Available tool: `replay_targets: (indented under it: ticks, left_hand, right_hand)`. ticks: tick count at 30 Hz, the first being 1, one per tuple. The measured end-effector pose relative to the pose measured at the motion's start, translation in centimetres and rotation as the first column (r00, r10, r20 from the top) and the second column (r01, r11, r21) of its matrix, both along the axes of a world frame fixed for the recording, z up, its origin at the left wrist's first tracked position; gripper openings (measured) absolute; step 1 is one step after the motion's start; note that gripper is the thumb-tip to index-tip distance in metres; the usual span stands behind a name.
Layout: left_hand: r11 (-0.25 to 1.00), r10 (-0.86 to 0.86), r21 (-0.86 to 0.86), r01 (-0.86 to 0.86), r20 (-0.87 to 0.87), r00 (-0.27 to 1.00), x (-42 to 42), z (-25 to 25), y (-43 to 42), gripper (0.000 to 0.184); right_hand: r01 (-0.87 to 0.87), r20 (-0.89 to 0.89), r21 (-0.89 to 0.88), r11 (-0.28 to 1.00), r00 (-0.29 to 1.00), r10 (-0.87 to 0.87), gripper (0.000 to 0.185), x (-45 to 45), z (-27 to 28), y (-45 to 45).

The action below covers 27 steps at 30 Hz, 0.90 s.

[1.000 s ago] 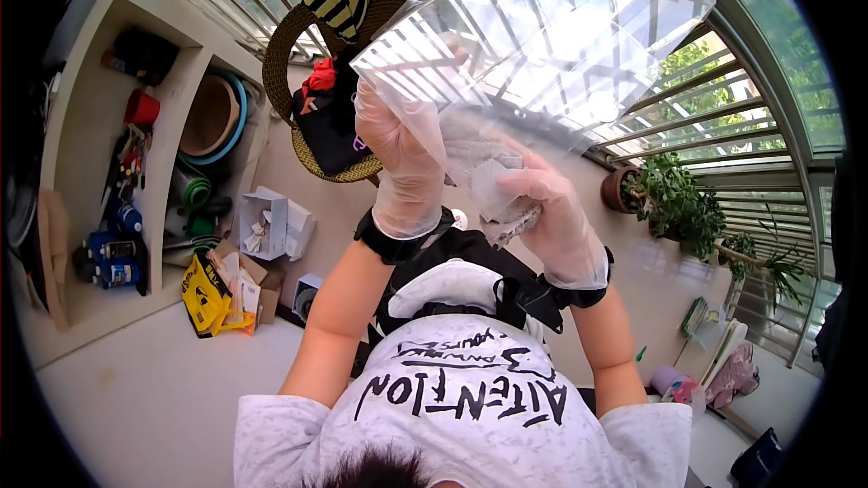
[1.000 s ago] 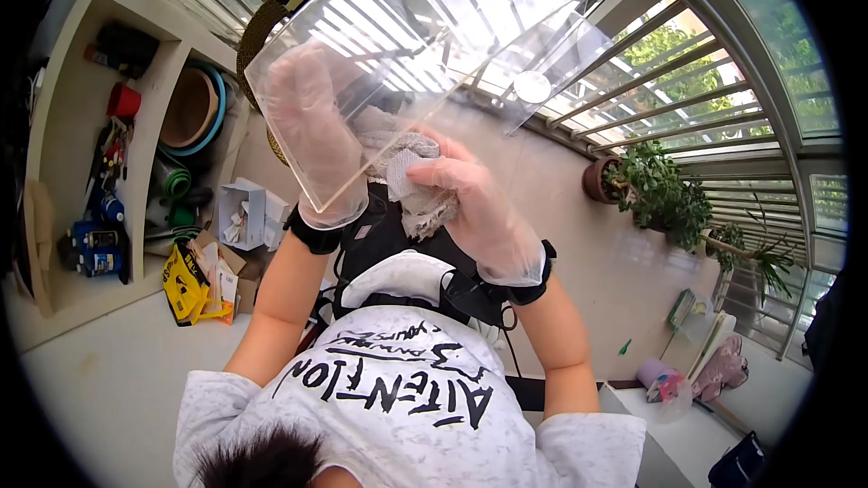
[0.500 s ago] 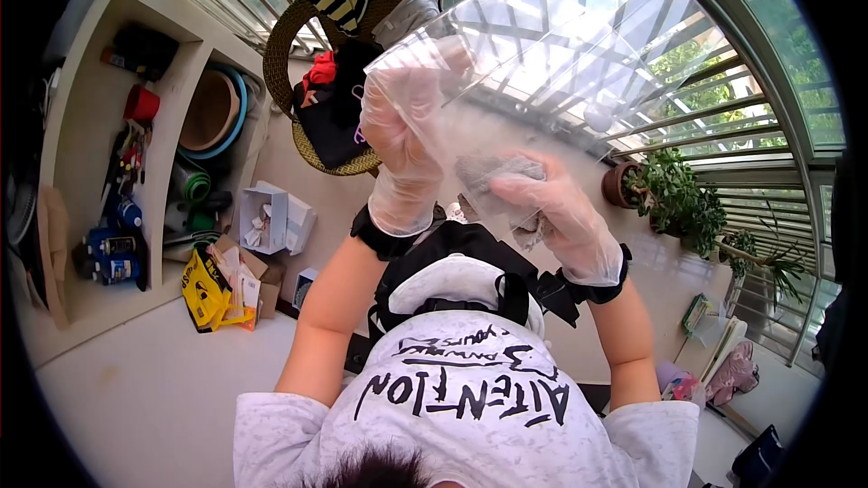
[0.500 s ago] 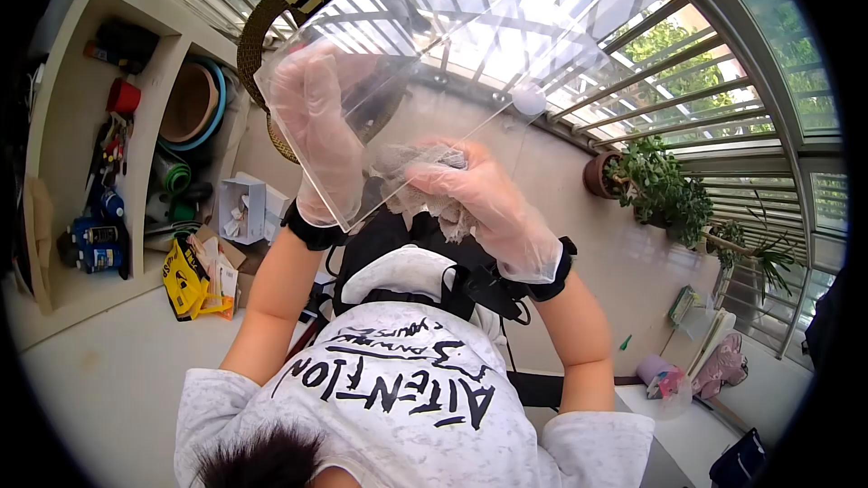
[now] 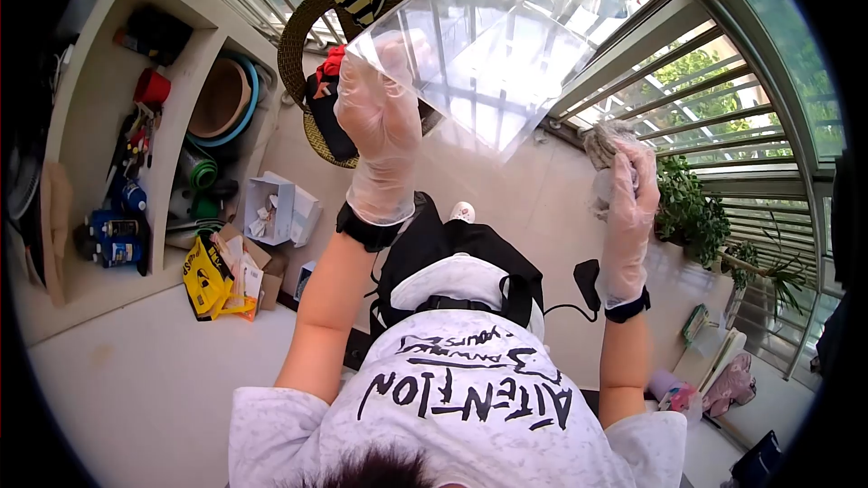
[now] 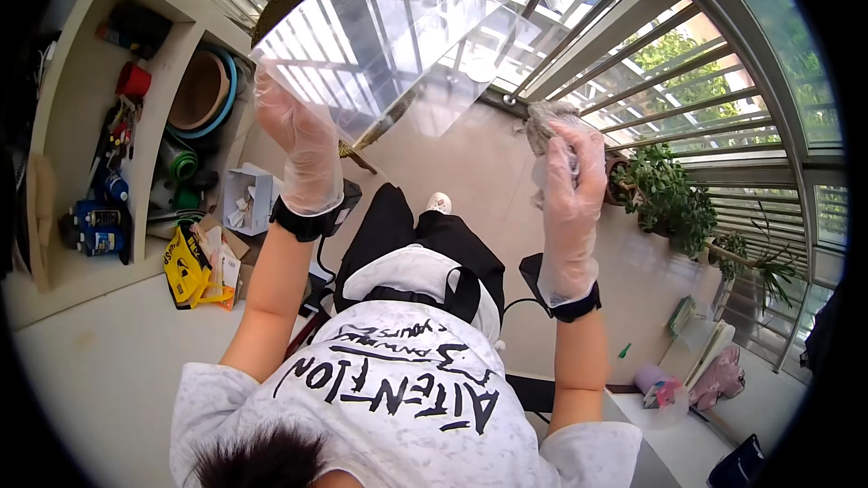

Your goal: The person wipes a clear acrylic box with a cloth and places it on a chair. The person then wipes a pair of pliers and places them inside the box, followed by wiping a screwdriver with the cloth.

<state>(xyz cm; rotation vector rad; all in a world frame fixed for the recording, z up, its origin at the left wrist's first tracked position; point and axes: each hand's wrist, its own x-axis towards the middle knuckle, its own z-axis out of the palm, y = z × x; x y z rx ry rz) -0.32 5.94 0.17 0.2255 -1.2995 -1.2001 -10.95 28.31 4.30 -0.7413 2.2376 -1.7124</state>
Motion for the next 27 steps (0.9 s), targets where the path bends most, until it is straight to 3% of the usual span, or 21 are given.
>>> replay_targets:
  ticks: [1, 2, 4, 5, 6, 7, 8, 11, 12, 14, 15, 17, 18, 20, 21, 22, 23, 24, 25, 26, 27]
  left_hand:
    - [1.000, -0.007, 0.020, 0.007, 0.010, 1.000, -0.2, -0.1, -0.4, 0.029]
    - [0.999, -0.018, 0.041, 0.017, 0.021, 1.000, -0.2, -0.1, -0.7, 0.029]
    - [0.996, -0.086, 0.012, 0.085, 0.041, 0.995, -0.2, 1.2, -0.2, 0.026]
    - [0.997, -0.052, -0.055, 0.056, 0.057, 0.997, -0.2, 1.6, -0.1, 0.025]
    - [0.992, -0.014, -0.120, 0.022, 0.069, 0.998, -0.1, 2.0, 0.0, 0.024]
    - [0.975, -0.214, 0.043, 0.219, -0.087, 0.973, 0.1, 2.4, 0.0, 0.023]
    - [0.974, -0.216, 0.048, 0.221, -0.088, 0.972, 0.7, 2.5, -0.1, 0.023]
    - [0.999, 0.009, -0.032, -0.003, 0.175, 0.985, 3.1, 3.0, -1.1, 0.025]
    - [0.966, -0.125, 0.218, 0.136, -0.065, 0.990, 3.5, 3.2, -0.8, 0.027]
    - [0.993, -0.026, -0.107, 0.042, 0.146, 0.989, 6.0, 3.0, -2.1, 0.031]
    - [0.994, -0.018, -0.101, 0.033, 0.146, 0.989, 6.6, 3.1, -2.3, 0.031]
    - [0.975, 0.159, -0.172, -0.144, 0.077, 0.984, 7.2, 3.5, -2.9, 0.029]
    - [0.973, 0.169, -0.172, -0.154, 0.079, 0.982, 8.0, 4.0, -3.3, 0.029]
    - [0.989, 0.117, -0.112, -0.101, 0.150, 0.982, 9.8, 5.1, -3.7, 0.029]
    - [0.999, 0.036, -0.012, -0.035, 0.089, 0.995, 10.5, 5.3, -3.5, 0.029]
    - [0.999, 0.047, -0.016, -0.046, 0.082, 0.996, 11.1, 5.1, -3.8, 0.029]
    - [0.997, 0.079, 0.005, -0.080, 0.129, 0.988, 11.7, 4.6, -4.3, 0.029]
    - [0.993, 0.103, 0.032, -0.111, 0.187, 0.977, 12.3, 4.3, -4.3, 0.029]
    - [0.995, 0.004, 0.097, -0.008, 0.041, 0.999, 12.1, 5.2, -3.6, 0.025]
    - [0.996, 0.001, 0.093, -0.005, 0.040, 0.999, 12.4, 5.2, -3.5, 0.025]
    - [0.993, 0.021, 0.113, -0.031, 0.081, 0.996, 12.5, 5.3, -3.3, 0.023]
  right_hand:
    - [-0.018, -0.472, 0.051, 0.999, 0.881, 0.040, 0.021, 0.5, 0.3, -0.6]
    - [-0.136, -0.531, 0.090, 0.987, 0.831, 0.163, 0.027, 1.4, 0.9, -1.3]
    - [-0.208, -0.598, 0.176, 0.962, 0.754, 0.272, 0.032, 4.8, 2.6, -3.6]
    - [-0.271, -0.675, 0.247, 0.930, 0.641, 0.366, 0.036, 5.5, 2.1, -4.8]
    - [-0.258, -0.679, 0.247, 0.934, 0.641, 0.357, 0.036, 6.0, 2.2, -6.1]
    - [-0.266, -0.721, 0.321, 0.909, 0.554, 0.416, 0.038, 6.7, 2.4, -7.3]
    - [-0.272, -0.747, 0.397, 0.877, 0.460, 0.480, 0.040, 7.3, 2.6, -7.9]
    - [-0.277, -0.719, 0.425, 0.862, 0.475, 0.507, 0.040, 9.0, 3.5, -8.5]
    - [-0.291, -0.718, 0.425, 0.857, 0.467, 0.516, 0.040, 9.3, 3.9, -8.6]
    - [-0.329, -0.660, 0.468, 0.820, 0.486, 0.572, 0.016, 8.9, 4.8, -7.9]
    - [-0.351, -0.723, 0.510, 0.785, 0.318, 0.613, 0.009, 8.4, 5.5, -7.4]
    - [-0.306, -0.744, 0.530, 0.791, 0.280, 0.607, 0.007, 7.6, 5.7, -6.8]
    - [-0.258, -0.759, 0.542, 0.800, 0.258, 0.598, 0.006, 7.2, 5.7, -6.3]
    - [-0.108, -0.708, 0.608, 0.786, 0.374, 0.599, 0.015, 4.6, 3.5, -5.0]
    - [-0.044, -0.741, 0.557, 0.830, 0.426, 0.520, 0.023, 4.4, 3.7, -4.4]
    - [0.024, -0.775, 0.496, 0.868, 0.463, 0.430, 0.031, 4.3, 3.9, -4.4]
    - [0.003, -0.775, 0.383, 0.924, 0.546, 0.319, 0.041, 4.7, 4.1, -4.6]
    - [-0.001, -0.773, 0.384, 0.923, 0.547, 0.322, 0.041, 5.7, 4.0, -5.2]
    - [-0.112, -0.747, 0.289, 0.951, 0.596, 0.296, 0.041, 7.1, 4.0, -6.0]
    - [-0.210, -0.720, 0.174, 0.962, 0.639, 0.270, 0.042, 8.5, 4.0, -7.1]
    - [-0.295, -0.685, 0.220, 0.930, 0.632, 0.362, 0.041, 10.7, 4.6, -7.9]
